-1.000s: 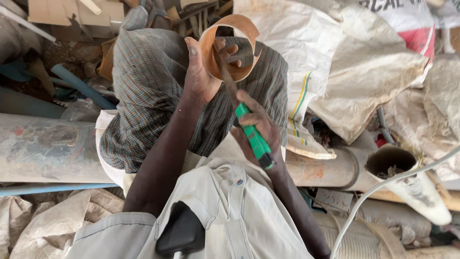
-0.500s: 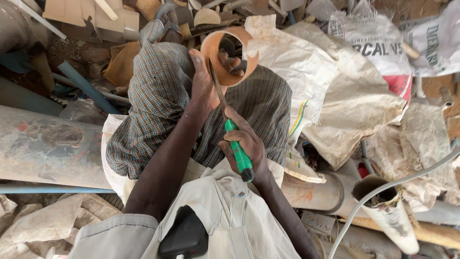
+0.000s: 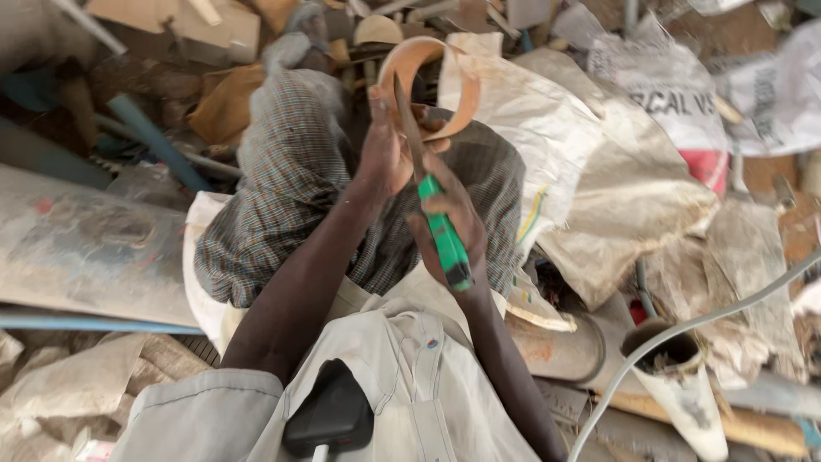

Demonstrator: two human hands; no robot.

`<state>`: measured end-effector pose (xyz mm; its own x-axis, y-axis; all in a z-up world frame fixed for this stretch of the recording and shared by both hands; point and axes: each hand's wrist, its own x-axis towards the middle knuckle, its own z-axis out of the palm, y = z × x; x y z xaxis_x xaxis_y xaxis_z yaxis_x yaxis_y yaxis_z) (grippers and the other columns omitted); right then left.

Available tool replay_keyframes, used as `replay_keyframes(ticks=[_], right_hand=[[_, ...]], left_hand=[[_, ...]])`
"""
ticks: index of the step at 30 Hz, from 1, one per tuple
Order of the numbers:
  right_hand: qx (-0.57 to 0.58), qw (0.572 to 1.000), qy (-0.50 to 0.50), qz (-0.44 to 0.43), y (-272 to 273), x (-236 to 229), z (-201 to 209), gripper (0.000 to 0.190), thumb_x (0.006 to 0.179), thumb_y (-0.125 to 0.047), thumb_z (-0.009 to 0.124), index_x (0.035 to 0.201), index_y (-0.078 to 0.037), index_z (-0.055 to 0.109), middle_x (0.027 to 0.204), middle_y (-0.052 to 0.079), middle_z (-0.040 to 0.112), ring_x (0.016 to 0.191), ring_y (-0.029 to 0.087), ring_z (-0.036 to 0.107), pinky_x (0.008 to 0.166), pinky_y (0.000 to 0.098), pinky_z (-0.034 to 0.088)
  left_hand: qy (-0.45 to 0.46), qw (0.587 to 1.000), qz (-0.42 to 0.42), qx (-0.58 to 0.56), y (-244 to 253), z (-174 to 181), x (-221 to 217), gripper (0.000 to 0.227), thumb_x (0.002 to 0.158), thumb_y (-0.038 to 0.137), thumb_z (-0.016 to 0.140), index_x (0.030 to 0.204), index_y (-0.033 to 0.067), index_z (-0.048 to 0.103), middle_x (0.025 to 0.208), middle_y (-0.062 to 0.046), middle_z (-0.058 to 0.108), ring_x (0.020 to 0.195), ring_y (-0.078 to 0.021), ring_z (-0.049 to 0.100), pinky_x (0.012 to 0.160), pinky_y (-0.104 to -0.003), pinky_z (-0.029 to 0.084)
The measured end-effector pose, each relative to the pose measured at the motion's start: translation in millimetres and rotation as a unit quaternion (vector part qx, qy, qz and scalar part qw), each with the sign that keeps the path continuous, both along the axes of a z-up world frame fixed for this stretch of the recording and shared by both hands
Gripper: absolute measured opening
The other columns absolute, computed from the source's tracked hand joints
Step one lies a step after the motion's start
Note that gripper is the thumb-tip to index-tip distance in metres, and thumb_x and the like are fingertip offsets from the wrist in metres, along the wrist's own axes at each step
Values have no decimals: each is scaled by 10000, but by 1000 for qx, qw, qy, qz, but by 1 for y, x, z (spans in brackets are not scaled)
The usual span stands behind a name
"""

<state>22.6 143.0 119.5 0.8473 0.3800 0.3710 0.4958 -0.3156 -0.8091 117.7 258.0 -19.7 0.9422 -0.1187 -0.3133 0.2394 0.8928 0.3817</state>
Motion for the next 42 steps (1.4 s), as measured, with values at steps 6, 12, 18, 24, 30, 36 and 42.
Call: replay_keyframes(ticks=[6,12,18,24,30,36,42], right_hand=[[-26,999,27,6,-6,0,5,286,993,-74,751,1132,-57,501,1562,267,469,1487,412,486,1179,460,515],[-32,999,18,-4,-12,6,4,282,984,-64,767,1110,-72,516,1545,247,512,1453,379,564,1136,428,559],[9,999,42,-31,-15,7,9,272,1006,-19,743,1125,-118,520,1581,176,515,1485,332,541,1176,417,544],[258,951,170,-33,-23,-8,-8,298,966,-26,754,1198,-141,606,1575,167,532,1218,253,612,928,339,582],[444,860,217,-128,-36,10,0,177,1081,-173,674,1203,-195,547,1583,179,506,1416,380,571,1155,480,537],[463,848,252,-52,-28,0,7,171,1099,-235,655,1229,-217,545,1597,166,491,1423,374,568,1190,514,504],[352,900,254,-43,-13,-8,-4,233,1057,-209,696,1233,-223,544,1616,148,456,1343,388,603,1125,531,517]], left_hand=[[21,999,-11,34,-2,0,4,868,844,828,468,1180,28,490,1074,-144,527,1051,-368,677,929,-652,587],[17,999,-5,34,-6,-3,12,659,998,691,437,1183,62,496,1034,-119,512,937,-281,612,739,-526,607],[22,967,-61,247,6,-6,6,823,1027,690,407,1375,-52,482,1117,-323,590,972,-417,650,757,-491,641],[-63,944,-16,322,-5,-6,6,1171,870,781,484,1594,-27,43,1585,-331,187,1454,-455,381,1057,-536,564],[-146,850,1,506,-6,5,4,1166,983,775,484,1624,-117,93,1616,-368,228,1547,-475,317,1229,-537,418],[-219,906,9,362,-7,18,-3,1183,969,791,533,1629,-31,-4,1597,-312,305,1555,-416,325,1233,-547,454],[-163,986,5,20,7,19,1,1067,943,779,531,1679,174,52,1640,-169,268,1515,-313,374,1243,-564,403]])
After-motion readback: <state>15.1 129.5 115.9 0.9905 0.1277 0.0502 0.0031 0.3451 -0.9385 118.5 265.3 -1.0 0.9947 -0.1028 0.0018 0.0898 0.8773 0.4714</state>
